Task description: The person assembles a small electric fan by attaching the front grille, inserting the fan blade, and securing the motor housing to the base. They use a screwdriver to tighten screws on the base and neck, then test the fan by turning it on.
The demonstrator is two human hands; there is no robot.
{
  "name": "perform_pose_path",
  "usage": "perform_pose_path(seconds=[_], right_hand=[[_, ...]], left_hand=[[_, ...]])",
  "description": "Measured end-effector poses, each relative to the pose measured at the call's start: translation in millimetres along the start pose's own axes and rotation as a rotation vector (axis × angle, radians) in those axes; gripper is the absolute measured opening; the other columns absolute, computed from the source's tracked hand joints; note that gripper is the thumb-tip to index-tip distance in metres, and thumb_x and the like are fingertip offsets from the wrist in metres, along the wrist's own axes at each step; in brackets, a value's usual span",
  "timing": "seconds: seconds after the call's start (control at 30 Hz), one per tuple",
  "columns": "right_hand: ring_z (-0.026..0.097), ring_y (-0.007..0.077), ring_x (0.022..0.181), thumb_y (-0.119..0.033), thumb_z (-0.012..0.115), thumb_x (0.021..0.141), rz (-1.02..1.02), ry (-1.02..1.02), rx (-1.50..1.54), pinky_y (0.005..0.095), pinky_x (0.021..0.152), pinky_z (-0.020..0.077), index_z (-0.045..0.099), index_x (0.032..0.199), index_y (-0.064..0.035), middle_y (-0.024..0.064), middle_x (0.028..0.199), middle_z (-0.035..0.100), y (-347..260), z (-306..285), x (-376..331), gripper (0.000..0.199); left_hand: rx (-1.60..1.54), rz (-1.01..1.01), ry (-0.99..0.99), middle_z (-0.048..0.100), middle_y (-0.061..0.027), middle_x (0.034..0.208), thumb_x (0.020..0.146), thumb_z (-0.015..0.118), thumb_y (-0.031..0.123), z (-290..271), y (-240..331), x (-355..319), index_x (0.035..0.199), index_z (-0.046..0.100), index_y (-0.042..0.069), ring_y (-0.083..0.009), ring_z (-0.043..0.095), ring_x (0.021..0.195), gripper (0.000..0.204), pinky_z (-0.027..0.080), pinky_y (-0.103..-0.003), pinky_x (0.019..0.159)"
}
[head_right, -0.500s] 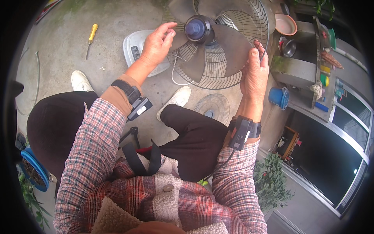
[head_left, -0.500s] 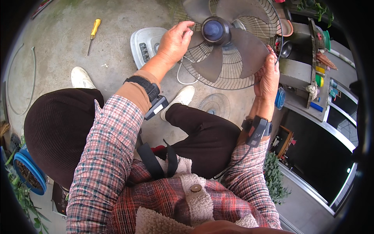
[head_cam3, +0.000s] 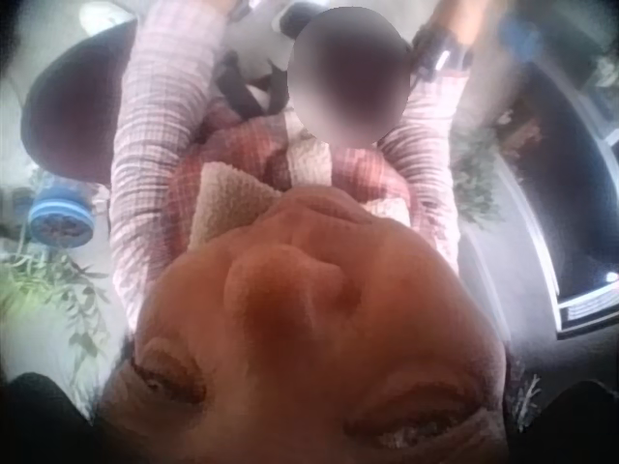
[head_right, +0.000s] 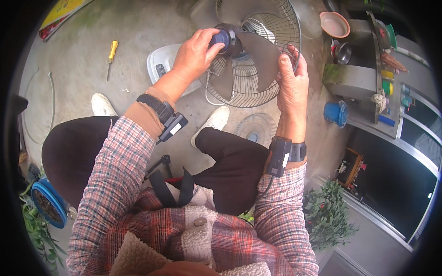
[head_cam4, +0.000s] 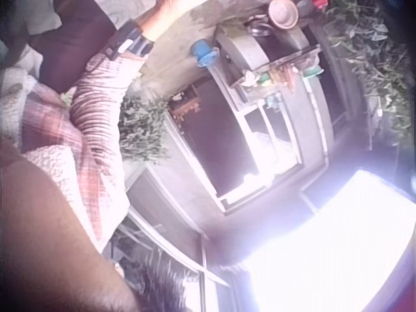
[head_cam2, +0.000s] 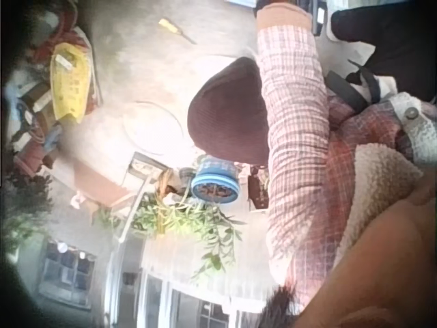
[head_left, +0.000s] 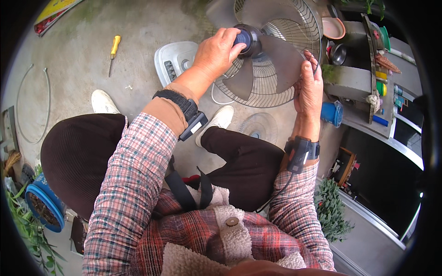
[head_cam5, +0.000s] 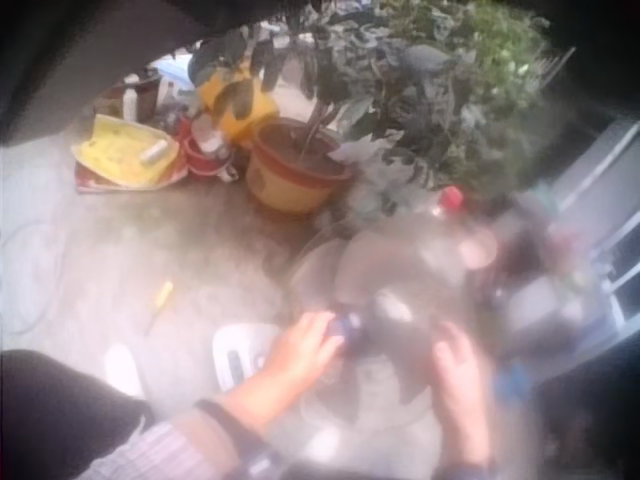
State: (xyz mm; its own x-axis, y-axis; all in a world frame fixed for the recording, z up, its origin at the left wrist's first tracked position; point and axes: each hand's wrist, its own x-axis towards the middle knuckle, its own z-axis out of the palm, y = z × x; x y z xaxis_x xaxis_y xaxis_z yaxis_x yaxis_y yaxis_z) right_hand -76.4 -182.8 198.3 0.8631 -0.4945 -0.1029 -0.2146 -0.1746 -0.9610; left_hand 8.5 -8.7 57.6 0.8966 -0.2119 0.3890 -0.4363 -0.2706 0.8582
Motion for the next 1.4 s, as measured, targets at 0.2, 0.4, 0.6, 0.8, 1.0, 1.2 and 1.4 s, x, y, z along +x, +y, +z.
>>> perform_pose_path(seconds=[0.2, 0.4, 0.6, 0.8, 1.0, 1.2, 1.4], right_hand=[[0.055, 0.0077, 0.093, -0.032, 0.073, 0.085, -0.019, 0.007, -0.017, 0.0212, 0.072, 0.0435, 0.048, 0.133, -0.0043, 0.0029, 0.111, 0.06, -2.5, 1.0, -3.6, 0.061], [0.055, 0.0092, 0.094, -0.031, 0.076, 0.084, -0.047, 0.005, 0.006, 0.0235, 0.078, 0.0445, 0.048, 0.132, -0.0037, 0.0025, 0.11, 0.06, -1.5, 3.9, -2.1, 0.062], [0.055, 0.0103, 0.097, -0.031, 0.075, 0.084, -0.044, 0.012, 0.003, 0.0246, 0.083, 0.0453, 0.048, 0.131, -0.002, 0.0037, 0.111, 0.06, -6.1, 7.2, -5.8, 0.062], [0.055, 0.0153, 0.106, -0.031, 0.076, 0.083, -0.061, 0.017, -0.049, 0.0292, 0.091, 0.0458, 0.043, 0.134, 0.0016, 0.0091, 0.116, 0.058, -5.1, 6.8, -6.3, 0.069], [0.053, 0.0255, 0.117, -0.032, 0.084, 0.073, -0.122, -0.066, -0.068, 0.0366, 0.098, 0.0451, 0.031, 0.142, 0.0025, 0.0172, 0.123, 0.055, -5.9, 5.1, -6.9, 0.094], [0.059, 0.028, 0.111, -0.023, 0.083, 0.072, -0.142, -0.007, -0.181, 0.0387, 0.093, 0.05, 0.033, 0.14, 0.0027, 0.0198, 0.126, 0.055, -1.0, 5.1, -5.9, 0.088], [0.063, 0.0234, 0.105, -0.027, 0.079, 0.073, -0.247, 0.083, -0.286, 0.0349, 0.09, 0.0498, 0.046, 0.133, -0.0019, 0.0155, 0.114, 0.064, 11.8, 8.9, -5.7, 0.074]], left_hand=[[0.02, 0.062, 0.037, 0.063, -0.0147, 0.102, 0.087, 0.066, 0.029, 4.9, -2.1, 1.4, 0.108, 0.052, 0.006, -0.0374, 0.064, 0.085, 0.035, 0.053, -0.045, 0.071], [0.03, -0.007, 0.004, 0.064, -0.0159, 0.104, 0.087, 0.065, 0.028, 8.2, -2.8, 2.2, 0.107, 0.051, 0.006, -0.0377, 0.064, 0.087, 0.034, 0.053, -0.046, 0.072], [0.023, -0.072, -0.021, 0.065, -0.0149, 0.102, 0.087, 0.064, 0.03, 6.3, 3.2, 3.3, 0.108, 0.05, 0.006, -0.0369, 0.065, 0.086, 0.035, 0.053, -0.045, 0.071], [0.223, -0.052, -0.065, 0.066, -0.0137, 0.101, 0.088, 0.063, 0.035, 0.9, 7.0, 3.0, 0.107, 0.05, 0.008, -0.0355, 0.065, 0.084, 0.036, 0.053, -0.045, 0.069], [0.269, 0.049, -0.092, 0.065, -0.0129, 0.101, 0.09, 0.06, 0.033, -2.6, 5.5, 7.9, 0.109, 0.049, 0.009, -0.036, 0.065, 0.084, 0.033, 0.052, -0.046, 0.068], [0.509, 0.218, -0.067, 0.06, -0.0079, 0.09, 0.085, 0.063, 0.037, -4.3, 1.6, 12.9, 0.096, 0.053, 0.01, -0.0328, 0.063, 0.073, 0.03, 0.052, -0.044, 0.063], [0.536, 0.234, -0.013, 0.056, -0.0094, 0.081, 0.08, 0.066, 0.038, 2.3, -6.3, 14.8, 0.081, 0.053, 0.009, -0.032, 0.061, 0.068, 0.032, 0.05, -0.042, 0.057]])
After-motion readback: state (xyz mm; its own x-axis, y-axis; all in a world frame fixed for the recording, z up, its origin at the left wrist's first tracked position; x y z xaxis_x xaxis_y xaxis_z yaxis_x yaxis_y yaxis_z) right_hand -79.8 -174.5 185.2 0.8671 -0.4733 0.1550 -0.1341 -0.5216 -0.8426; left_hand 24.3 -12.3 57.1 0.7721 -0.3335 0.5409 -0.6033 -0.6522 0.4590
